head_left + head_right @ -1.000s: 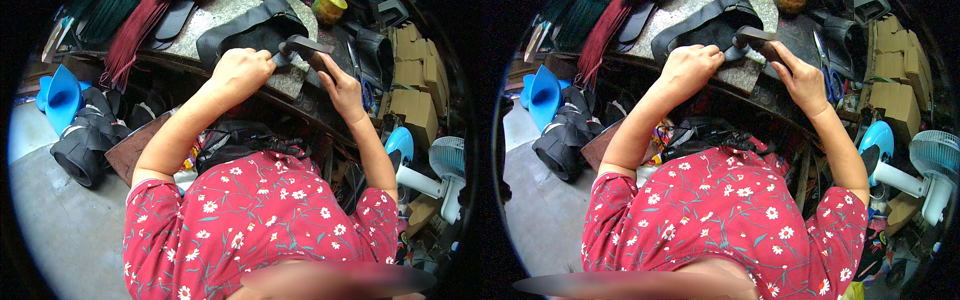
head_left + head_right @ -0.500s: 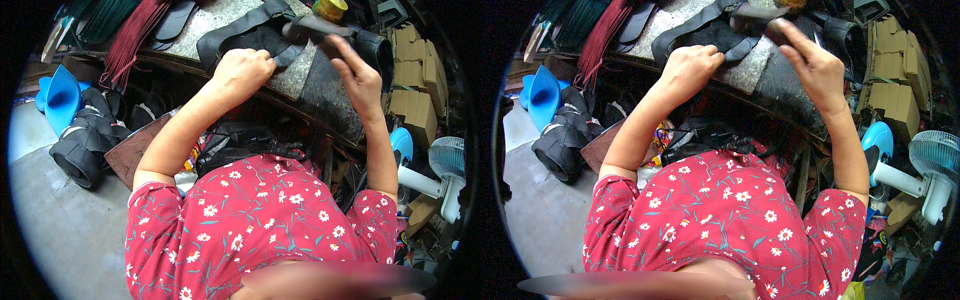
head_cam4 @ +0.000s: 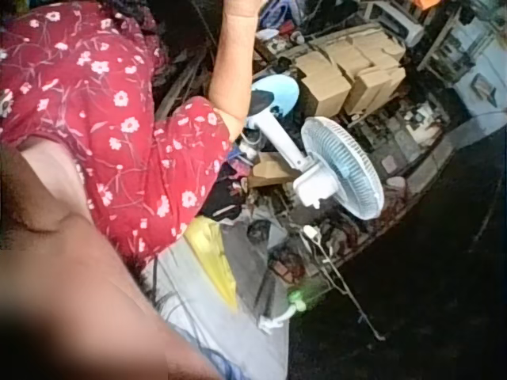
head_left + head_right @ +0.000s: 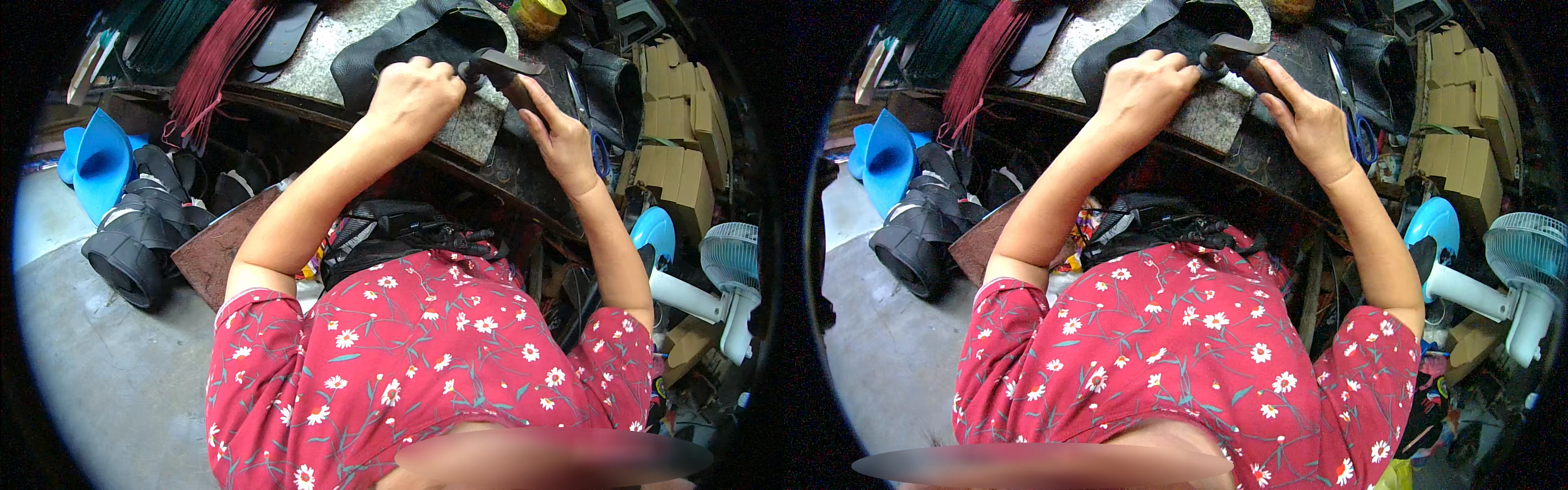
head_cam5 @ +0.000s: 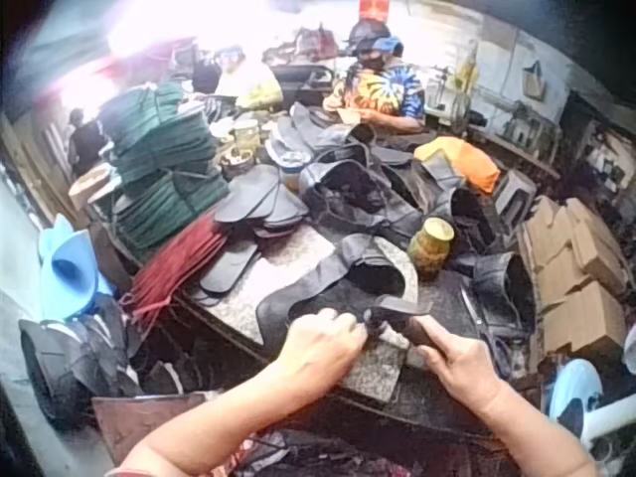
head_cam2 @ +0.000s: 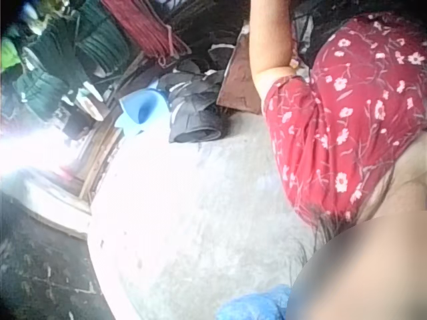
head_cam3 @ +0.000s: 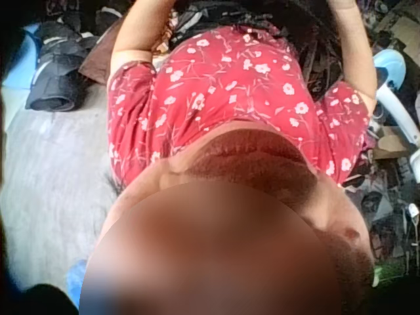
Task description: The person uses a hammer to shape and flatten a black shoe part on a workbench. They repeatedly reposition the part, strike it with the hammer, and inspect the edges and interior surfaces.
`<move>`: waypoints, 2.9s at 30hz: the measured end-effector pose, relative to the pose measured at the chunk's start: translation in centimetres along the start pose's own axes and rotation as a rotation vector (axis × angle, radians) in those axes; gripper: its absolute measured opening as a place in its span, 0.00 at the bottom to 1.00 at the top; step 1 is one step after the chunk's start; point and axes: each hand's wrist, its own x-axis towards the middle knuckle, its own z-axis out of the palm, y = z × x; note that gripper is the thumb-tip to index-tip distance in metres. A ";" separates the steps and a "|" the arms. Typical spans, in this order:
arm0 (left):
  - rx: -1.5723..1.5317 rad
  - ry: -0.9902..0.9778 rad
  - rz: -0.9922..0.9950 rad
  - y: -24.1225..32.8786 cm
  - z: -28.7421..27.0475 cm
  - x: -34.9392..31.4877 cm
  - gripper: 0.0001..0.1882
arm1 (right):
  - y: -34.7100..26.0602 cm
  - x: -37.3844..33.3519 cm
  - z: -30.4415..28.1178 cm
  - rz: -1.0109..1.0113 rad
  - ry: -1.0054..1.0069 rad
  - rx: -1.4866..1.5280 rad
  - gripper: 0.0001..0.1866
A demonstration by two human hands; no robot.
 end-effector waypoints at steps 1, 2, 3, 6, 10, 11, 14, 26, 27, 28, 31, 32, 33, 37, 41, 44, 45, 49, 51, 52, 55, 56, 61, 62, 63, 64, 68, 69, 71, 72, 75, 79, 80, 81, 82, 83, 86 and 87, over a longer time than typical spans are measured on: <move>0.001 -0.004 -0.056 -0.1 -0.6 -0.8 0.05 | 0.5 -0.2 0.3 -0.081 0.093 0.003 0.23; 0.013 0.009 -0.116 -0.1 -1.1 -1.5 0.06 | 1.0 -0.3 0.8 -0.044 0.100 -0.022 0.23; 0.064 0.009 -0.189 0.1 -1.6 -2.2 0.09 | 1.3 -0.7 1.2 -0.014 0.064 -0.031 0.23; 0.025 0.005 -0.038 0.7 -2.0 -3.3 0.04 | 2.0 -0.6 1.2 0.020 0.054 -0.056 0.23; 0.013 -0.023 0.092 1.1 -1.5 -3.2 0.05 | 1.0 0.6 -1.3 -0.077 0.160 0.053 0.22; 0.012 -0.007 0.101 1.1 -1.4 -3.2 0.05 | 0.4 0.9 -2.2 -0.110 0.152 0.082 0.21; 0.024 -0.021 0.061 1.0 -1.1 -3.2 0.04 | -1.9 0.7 -3.0 0.067 0.383 0.633 0.25; -0.034 0.050 -0.034 1.5 -0.7 -3.6 0.03 | -2.1 0.3 -1.8 0.087 0.217 0.518 0.23; -0.030 0.053 -0.026 1.5 -0.6 -3.7 0.03 | -2.4 0.2 -1.7 -0.050 0.181 0.354 0.24; -0.032 0.060 -0.011 1.4 -0.6 -3.7 0.03 | -2.8 0.2 -1.1 -0.187 0.129 0.126 0.25; 0.024 0.080 0.044 0.9 -0.2 -3.1 0.02 | -2.5 0.4 -1.0 -0.056 -0.002 0.103 0.21; 0.038 0.081 0.072 0.9 0.0 -2.9 0.02 | -2.2 0.5 -1.1 -0.029 0.026 0.128 0.20; 0.039 0.096 0.086 0.6 0.2 -2.3 0.02 | -1.7 0.7 -1.2 -0.067 0.109 0.228 0.21; 0.101 0.165 0.126 0.1 0.9 -0.1 0.03 | -0.5 1.2 -1.0 -0.028 0.309 0.425 0.23; 0.095 0.099 -0.049 0.5 0.0 -0.2 0.03 | 0.0 1.4 0.7 -0.081 0.081 -0.059 0.22; 0.099 0.079 -0.257 0.8 -1.4 -2.3 0.03 | 1.0 1.4 1.3 -0.095 0.117 -0.110 0.22; 0.110 0.112 -0.305 0.8 -1.8 -3.0 0.03 | 1.4 1.2 1.5 -0.081 0.113 -0.099 0.22; -0.004 0.064 0.080 0.8 -2.1 -4.3 0.05 | 1.7 1.0 1.7 -0.005 0.072 -0.048 0.21; -0.038 0.071 0.124 0.6 -2.0 -4.4 0.08 | 1.1 1.3 1.0 -0.018 0.071 0.003 0.21; -0.045 0.077 0.142 0.4 -2.1 -4.4 0.08 | 0.6 1.5 0.5 0.008 0.080 -0.002 0.21; -0.045 0.085 0.120 0.2 -1.9 -4.3 0.03 | -0.8 2.3 -1.9 -0.033 0.172 0.185 0.20; -0.048 0.075 0.111 0.1 -1.8 -4.3 0.04 | -1.3 2.3 -2.7 -0.010 0.206 0.344 0.21; -0.056 0.110 0.112 0.4 -1.1 -4.2 0.04 | -3.2 2.0 -1.1 -0.164 0.327 0.433 0.23; -0.043 0.116 0.117 0.5 -0.9 -4.1 0.04 | -3.3 1.9 -0.6 -0.223 0.185 0.077 0.23; -0.032 0.119 0.121 0.6 -0.8 -4.1 0.04 | -2.9 1.9 -0.5 -0.054 0.022 0.030 0.24; -0.011 0.131 0.115 0.6 -0.7 -4.0 0.04 | -2.4 1.9 -0.6 0.015 -0.070 -0.053 0.23; -0.013 0.183 0.094 0.6 -0.5 -4.0 0.04 | -1.3 1.7 -1.0 0.020 0.274 0.440 0.21; -0.001 0.174 0.093 0.6 -0.5 -4.1 0.04 | -1.3 1.5 -1.2 0.104 0.245 0.546 0.22; 0.022 0.177 0.087 0.7 -0.5 -4.2 0.04 | -1.7 1.3 -0.8 -0.044 0.209 0.307 0.23; 0.024 0.171 0.080 0.7 -0.4 -4.3 0.04 | -2.0 1.3 -0.4 -0.152 0.145 0.093 0.23; 0.054 0.212 0.062 0.7 0.0 -3.6 0.02 | -2.1 1.5 -0.5 -0.034 0.022 0.099 0.21; 0.107 0.227 0.013 0.3 0.8 -1.4 0.02 | -1.0 1.9 -1.3 -0.003 0.237 0.467 0.21; 0.105 0.255 0.022 0.2 0.9 -1.0 0.02 | -0.7 1.8 -1.2 0.011 0.306 0.553 0.22; 0.105 0.266 0.020 0.1 0.8 -0.9 0.03 | -0.3 1.9 -0.8 -0.035 0.283 0.460 0.22; 0.107 0.279 0.015 0.1 0.7 -0.9 0.03 | -0.2 1.8 -0.1 -0.151 0.208 0.167 0.23; 0.096 0.247 -0.034 -0.1 0.4 -1.1 0.01 | 0.0 1.5 0.8 -0.180 0.216 0.067 0.23; 0.012 0.236 -0.216 -0.2 -0.5 -2.8 0.09 | 0.8 0.7 2.5 -0.032 0.066 -0.032 0.22; -0.037 0.225 -0.176 -0.1 -0.6 -3.0 0.09 | 1.0 0.6 2.6 -0.013 0.044 -0.026 0.23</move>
